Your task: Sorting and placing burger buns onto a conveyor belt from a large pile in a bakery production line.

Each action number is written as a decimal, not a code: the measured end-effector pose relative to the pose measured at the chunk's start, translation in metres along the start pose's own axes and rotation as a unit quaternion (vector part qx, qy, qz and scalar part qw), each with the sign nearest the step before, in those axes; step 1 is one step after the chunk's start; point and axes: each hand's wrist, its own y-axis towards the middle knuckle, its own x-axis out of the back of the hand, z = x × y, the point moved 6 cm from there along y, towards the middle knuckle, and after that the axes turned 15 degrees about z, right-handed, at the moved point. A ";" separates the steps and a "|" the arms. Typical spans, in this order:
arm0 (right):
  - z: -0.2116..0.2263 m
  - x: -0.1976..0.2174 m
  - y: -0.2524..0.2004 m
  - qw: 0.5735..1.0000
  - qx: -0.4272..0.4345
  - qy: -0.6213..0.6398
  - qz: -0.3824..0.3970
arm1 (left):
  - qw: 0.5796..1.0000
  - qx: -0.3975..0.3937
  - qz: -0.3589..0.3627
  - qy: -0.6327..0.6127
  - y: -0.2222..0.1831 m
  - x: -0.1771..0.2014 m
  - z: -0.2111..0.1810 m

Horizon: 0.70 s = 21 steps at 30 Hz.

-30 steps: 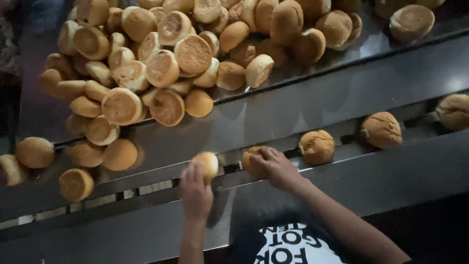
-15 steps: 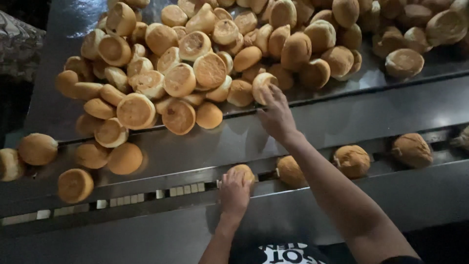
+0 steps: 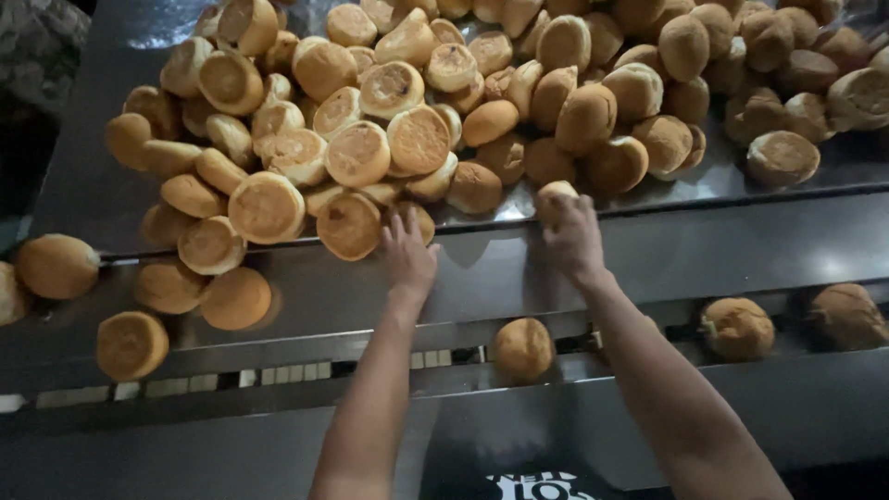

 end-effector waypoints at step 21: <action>0.063 -0.090 -0.201 0.949 -0.064 0.200 0.236 | 0.980 0.166 0.108 0.029 -0.227 -0.015 0.095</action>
